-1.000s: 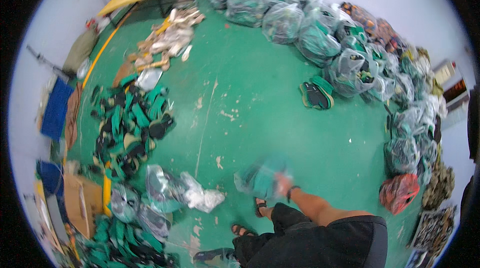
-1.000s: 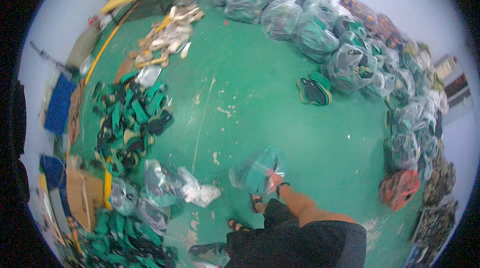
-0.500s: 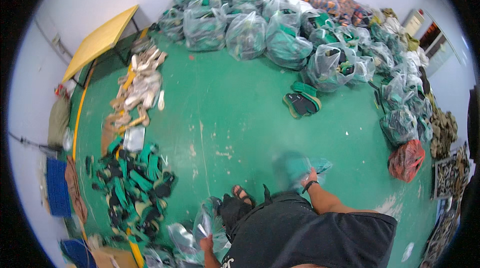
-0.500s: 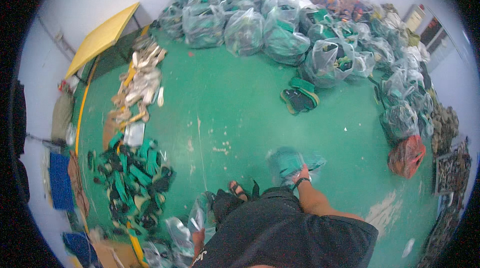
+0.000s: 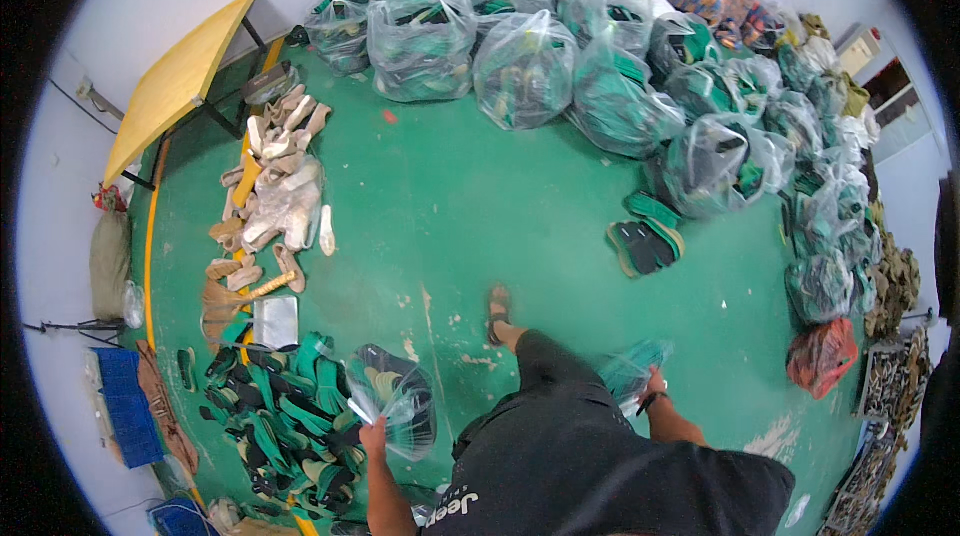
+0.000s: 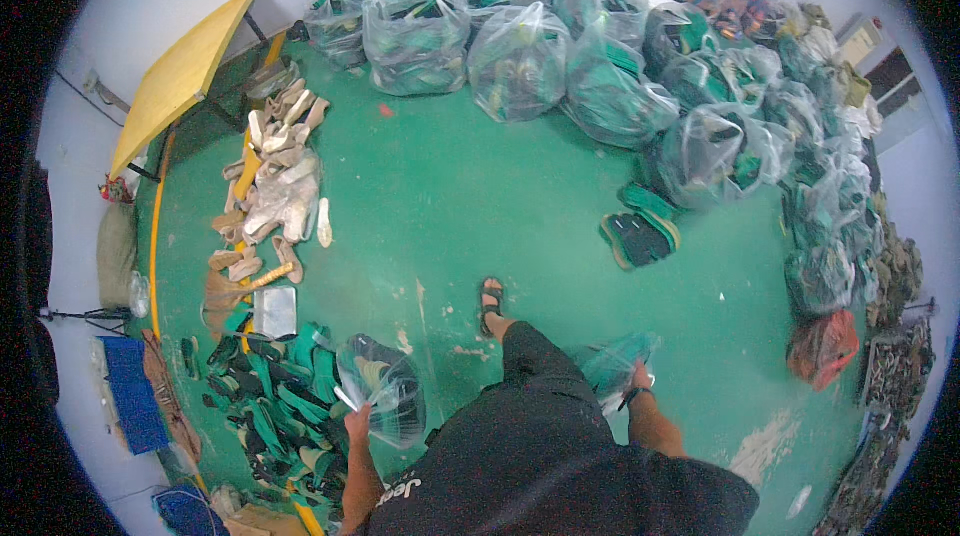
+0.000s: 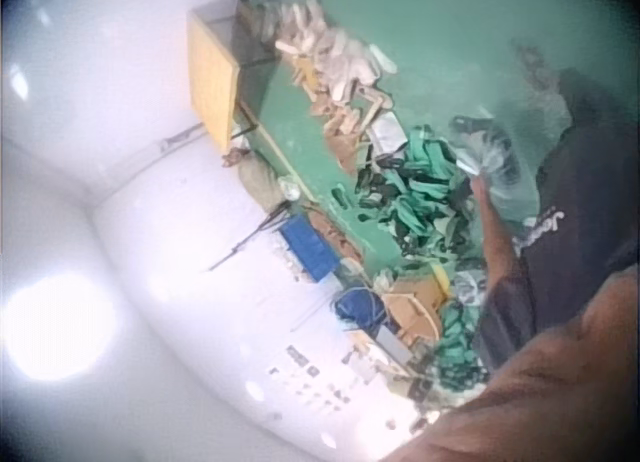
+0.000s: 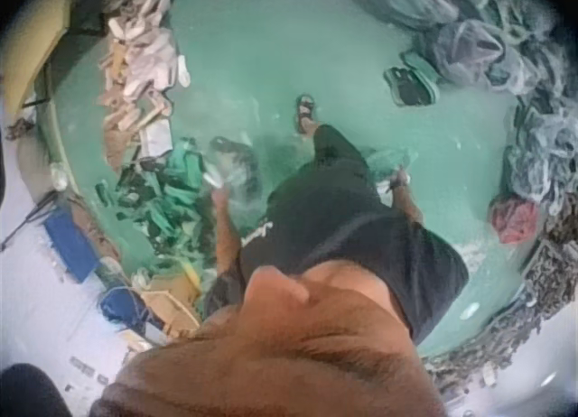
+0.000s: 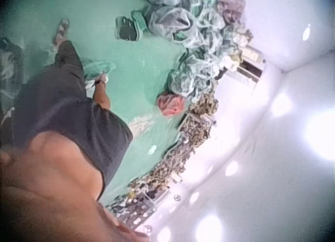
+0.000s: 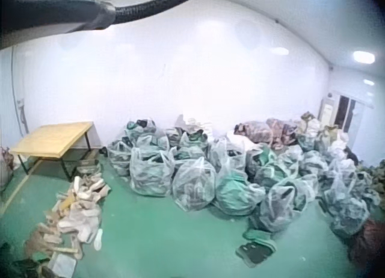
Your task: The person picks up stacks of green shoe components from the floor, places them into plastic bags, and gathers several bags together.
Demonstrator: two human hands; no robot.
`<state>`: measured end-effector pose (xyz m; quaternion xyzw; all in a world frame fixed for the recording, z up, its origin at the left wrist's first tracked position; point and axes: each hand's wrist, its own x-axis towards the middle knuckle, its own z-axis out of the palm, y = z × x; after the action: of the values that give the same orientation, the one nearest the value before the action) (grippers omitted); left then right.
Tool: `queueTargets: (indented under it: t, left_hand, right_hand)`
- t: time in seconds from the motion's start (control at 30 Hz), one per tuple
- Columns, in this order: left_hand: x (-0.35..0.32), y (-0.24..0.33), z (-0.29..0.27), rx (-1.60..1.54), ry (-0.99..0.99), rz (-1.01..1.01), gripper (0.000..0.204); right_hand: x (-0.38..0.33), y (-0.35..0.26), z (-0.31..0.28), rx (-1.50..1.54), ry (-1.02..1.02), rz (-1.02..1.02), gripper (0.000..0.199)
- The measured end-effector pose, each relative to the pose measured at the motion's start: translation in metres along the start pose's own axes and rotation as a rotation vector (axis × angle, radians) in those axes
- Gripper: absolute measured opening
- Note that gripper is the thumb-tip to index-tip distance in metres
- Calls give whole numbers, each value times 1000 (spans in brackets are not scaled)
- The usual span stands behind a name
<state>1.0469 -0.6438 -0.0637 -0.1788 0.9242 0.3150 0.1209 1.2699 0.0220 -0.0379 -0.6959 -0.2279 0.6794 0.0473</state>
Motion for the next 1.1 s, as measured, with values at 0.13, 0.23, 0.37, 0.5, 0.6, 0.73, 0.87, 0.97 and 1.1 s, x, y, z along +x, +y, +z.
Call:
queueTargets:
  t: [0.13,0.23,0.37,0.5,0.6,0.73,0.87,0.97,1.1]
  left_hand:
    - [129,131,18,122,41,67,43]
    - [229,177,-10,-3,108,-178,42]
    - [342,289,14,-272,210,-167,37]
    - [472,371,35,-642,289,-255,29]
    - [590,450,69,-917,260,-265,26]
    - [742,519,68,-973,341,-207,26]
    - [878,604,45,-858,232,-119,30]
    - [978,679,25,-889,266,-13,34]
    - [1048,819,-18,-753,-47,23,30]
  right_hand:
    - [25,-36,79,-298,175,-150,53]
    - [20,-79,203,-504,98,-101,52]
    - [34,-171,332,-993,-19,-328,38]
    - [53,-229,464,-1558,-148,-660,31]
    - [80,-275,558,-2014,-183,-861,41]
    - [28,-302,729,-2167,-297,-697,46]
    - [-36,-323,861,-2115,-343,-694,40]
    - [-66,-333,958,-2146,-372,-810,43]
    - [-65,-331,1062,-2085,-533,-884,44]
